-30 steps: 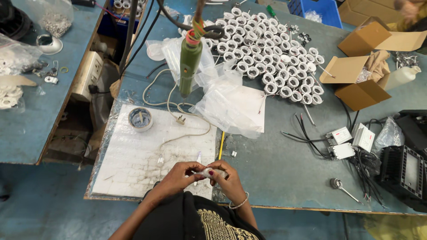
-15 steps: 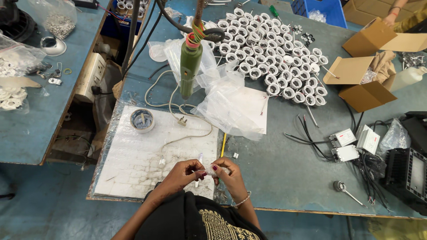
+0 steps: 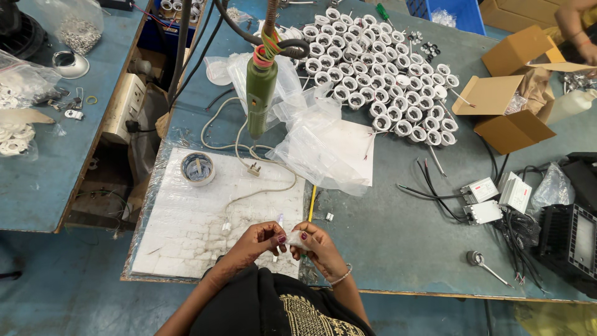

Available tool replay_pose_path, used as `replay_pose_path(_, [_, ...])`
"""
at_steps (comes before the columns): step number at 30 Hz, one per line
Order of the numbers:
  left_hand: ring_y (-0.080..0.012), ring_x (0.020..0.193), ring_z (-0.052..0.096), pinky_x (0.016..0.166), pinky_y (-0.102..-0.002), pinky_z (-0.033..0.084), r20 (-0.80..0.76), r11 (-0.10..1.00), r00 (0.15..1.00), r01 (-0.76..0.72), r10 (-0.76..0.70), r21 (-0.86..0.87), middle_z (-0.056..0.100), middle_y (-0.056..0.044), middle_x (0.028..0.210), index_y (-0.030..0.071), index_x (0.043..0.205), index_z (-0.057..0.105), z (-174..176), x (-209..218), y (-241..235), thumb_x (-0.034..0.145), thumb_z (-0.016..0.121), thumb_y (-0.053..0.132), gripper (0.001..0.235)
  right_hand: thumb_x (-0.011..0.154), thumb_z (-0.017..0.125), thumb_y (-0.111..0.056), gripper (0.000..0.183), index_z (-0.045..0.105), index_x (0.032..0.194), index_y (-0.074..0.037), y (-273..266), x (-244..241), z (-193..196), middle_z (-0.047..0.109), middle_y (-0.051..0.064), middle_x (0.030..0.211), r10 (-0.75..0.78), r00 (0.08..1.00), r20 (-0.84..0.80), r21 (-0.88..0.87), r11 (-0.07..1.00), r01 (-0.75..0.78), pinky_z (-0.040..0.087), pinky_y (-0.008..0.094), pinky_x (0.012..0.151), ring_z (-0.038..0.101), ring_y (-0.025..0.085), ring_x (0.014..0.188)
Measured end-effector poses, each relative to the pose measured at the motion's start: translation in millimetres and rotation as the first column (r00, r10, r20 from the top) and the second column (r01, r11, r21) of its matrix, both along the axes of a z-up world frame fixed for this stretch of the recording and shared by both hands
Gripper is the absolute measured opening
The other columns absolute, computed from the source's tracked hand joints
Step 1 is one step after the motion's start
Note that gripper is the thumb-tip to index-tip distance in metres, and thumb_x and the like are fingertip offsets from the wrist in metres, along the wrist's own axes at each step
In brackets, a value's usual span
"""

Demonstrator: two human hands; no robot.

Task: The person handles small metal fasteners and plastic bags at a workbench, then moves to another station to sort fasteners from a bag into their hand. The person places an LED light fixture on the table and continues sorting fasteners, preparing them for assembly.

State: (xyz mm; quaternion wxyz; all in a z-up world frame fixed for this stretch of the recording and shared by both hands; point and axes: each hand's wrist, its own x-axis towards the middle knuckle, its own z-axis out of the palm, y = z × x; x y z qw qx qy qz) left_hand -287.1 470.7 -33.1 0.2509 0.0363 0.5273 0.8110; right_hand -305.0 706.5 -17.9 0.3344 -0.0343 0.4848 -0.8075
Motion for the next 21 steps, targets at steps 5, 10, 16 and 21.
replay_pose_path(5, [-0.0245, 0.102, 0.064, 0.089, -0.037, 0.050, -0.591, 0.792, 0.785, -0.474, 0.184, -0.384, 0.068, -0.009, 0.103, 0.006, 0.095, 0.071, 28, 2, 7, 0.083, 0.078, 0.020, 0.020, 0.098, 0.068, -0.028, 0.031, 0.061, 0.117, -0.005, -6, 2, -5, 0.074, 0.010, 0.087, -0.018, 0.999, -0.045, 0.103, 0.994, 0.022, 0.055, 0.028, 0.068, 0.069, 0.014, 0.074])
replay_pose_path(10, [-0.0297, 0.098, 0.066, 0.085, -0.043, 0.048, -0.690, 0.565, 0.724, -0.569, 0.001, -0.597, 0.069, -0.009, 0.095, 0.011, 0.086, 0.077, 56, -3, 9, 0.075, 0.081, 0.016, 0.013, 0.097, 0.067, -0.024, 0.029, 0.061, 0.117, -0.003, -11, 5, -5, 0.075, 0.010, 0.087, -0.113, 0.986, -0.122, 0.204, 0.969, 0.136, 0.053, 0.027, 0.066, 0.070, 0.015, 0.076])
replay_pose_path(16, [-0.0271, 0.099, 0.068, 0.089, -0.040, 0.053, -0.484, 0.651, 0.873, -0.337, -0.053, -0.680, 0.070, -0.009, 0.103, 0.008, 0.100, 0.076, 69, -2, -6, 0.086, 0.076, 0.024, 0.022, 0.094, 0.069, -0.011, 0.032, 0.061, 0.124, -0.002, -20, 3, -2, 0.071, 0.007, 0.099, -0.041, 0.951, -0.306, 0.285, 0.949, 0.132, 0.056, 0.027, 0.072, 0.069, 0.011, 0.087])
replay_pose_path(21, [-0.0246, 0.099, 0.069, 0.088, -0.037, 0.054, -0.434, 0.642, 0.899, -0.295, -0.065, -0.708, 0.070, -0.008, 0.102, 0.006, 0.105, 0.073, 68, -5, -4, 0.080, 0.079, 0.032, 0.036, 0.096, 0.066, -0.009, 0.030, 0.064, 0.125, -0.001, -14, 2, 2, 0.071, 0.008, 0.098, 0.030, 0.949, -0.313, 0.308, 0.949, 0.072, 0.057, 0.027, 0.073, 0.070, 0.012, 0.085])
